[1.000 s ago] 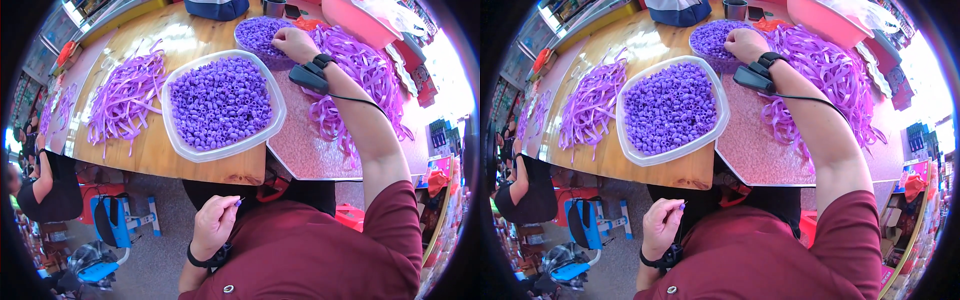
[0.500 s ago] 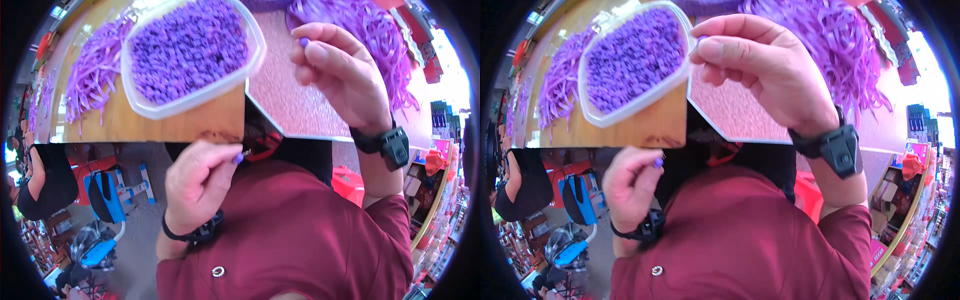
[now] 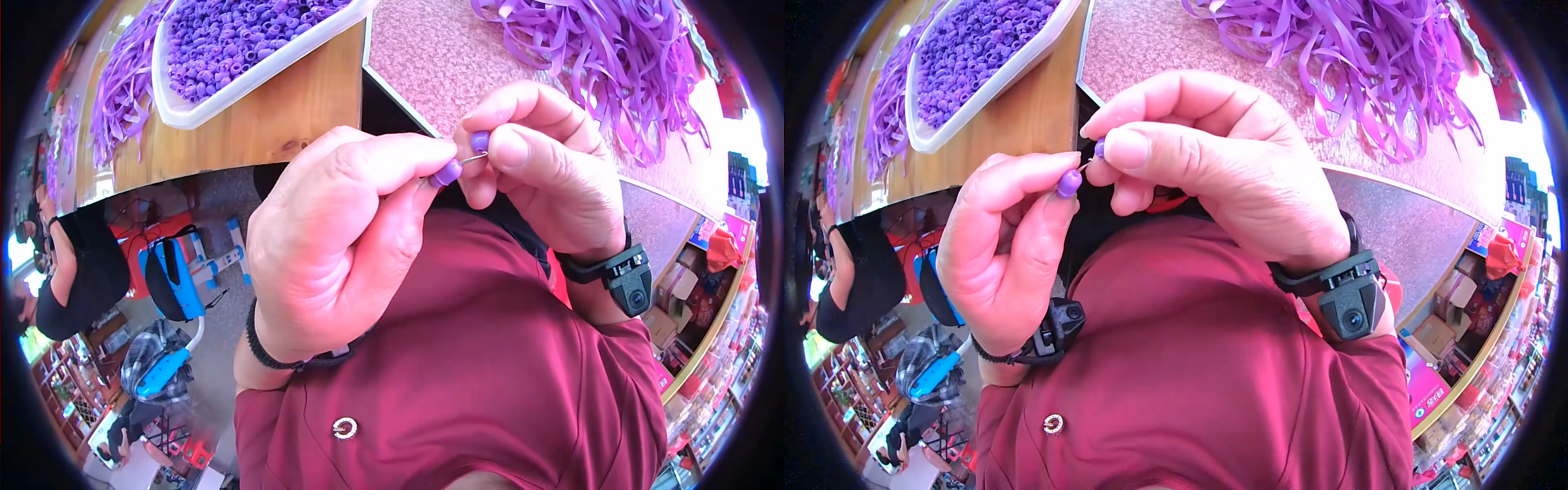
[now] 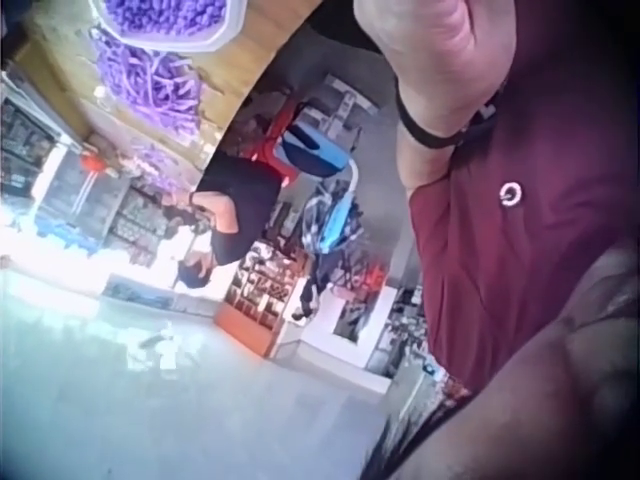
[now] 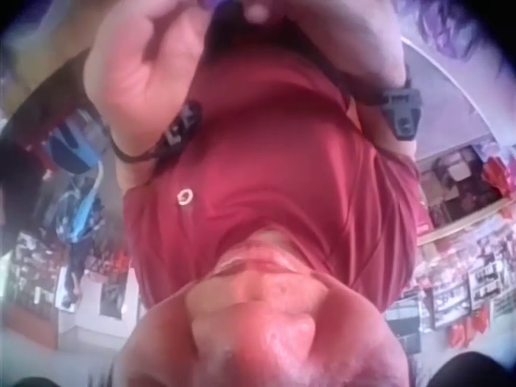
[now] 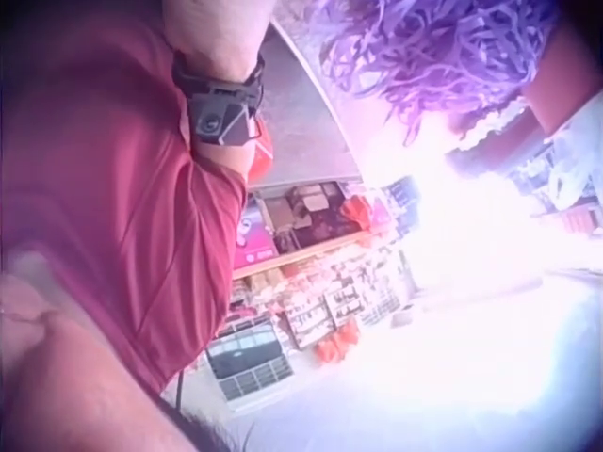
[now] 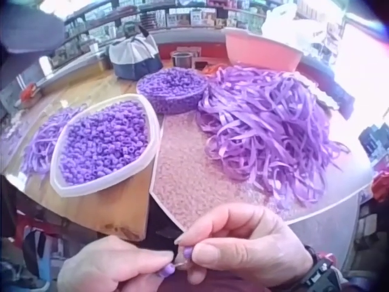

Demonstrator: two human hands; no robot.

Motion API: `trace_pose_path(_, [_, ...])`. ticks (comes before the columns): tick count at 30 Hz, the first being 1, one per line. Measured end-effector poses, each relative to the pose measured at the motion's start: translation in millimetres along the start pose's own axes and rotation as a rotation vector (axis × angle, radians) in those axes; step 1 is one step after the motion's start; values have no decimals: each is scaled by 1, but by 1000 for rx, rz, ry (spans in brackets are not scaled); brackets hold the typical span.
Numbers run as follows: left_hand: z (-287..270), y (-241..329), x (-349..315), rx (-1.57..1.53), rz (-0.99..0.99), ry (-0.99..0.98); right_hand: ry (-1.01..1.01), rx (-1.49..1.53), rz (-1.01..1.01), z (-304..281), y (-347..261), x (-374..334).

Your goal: Attaching small purple plastic components to purple ribbons at a factory workbench.

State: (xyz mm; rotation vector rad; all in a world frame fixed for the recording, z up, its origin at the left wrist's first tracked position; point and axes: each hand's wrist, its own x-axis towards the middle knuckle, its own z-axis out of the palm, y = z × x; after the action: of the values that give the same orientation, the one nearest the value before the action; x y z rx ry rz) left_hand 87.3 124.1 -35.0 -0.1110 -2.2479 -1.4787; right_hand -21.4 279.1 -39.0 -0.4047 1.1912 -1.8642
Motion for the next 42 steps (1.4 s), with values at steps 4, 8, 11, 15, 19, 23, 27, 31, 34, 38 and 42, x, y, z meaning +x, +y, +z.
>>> trace_pose_path(4, [5,3,0,65,30,-17,-36,92,-48,-2,2,-5])
trace_pose_path(8, [5,5,0,130,35,-28,-46,114,-54,-5,3,-7])
trace_pose_path(11, [5,6,1,157,38,-42,-29,46,-66,-7,2,-9])
trace_pose_path(15, [7,5,2,215,65,-48,19,23,-131,-3,5,-12])
trace_pose_path(19, [9,5,0,216,58,-47,21,-246,-332,1,10,-12])
trace_pose_path(23, [14,15,-7,18,-202,24,49,-162,-249,4,13,-14])
trace_pose_path(27, [7,-2,-4,218,82,-83,44,91,8,2,13,-13])
trace_pose_path(31, [7,-3,-8,197,61,-120,24,132,62,-1,23,-13])
trace_pose_path(34, [6,-5,-10,186,43,-133,17,6,8,-2,31,-17])
trace_pose_path(38, [7,-8,-9,189,-30,-117,18,-686,-384,-17,28,-19])
trace_pose_path(42, [6,-12,-14,189,-111,-103,343,-970,-671,-40,21,-35])
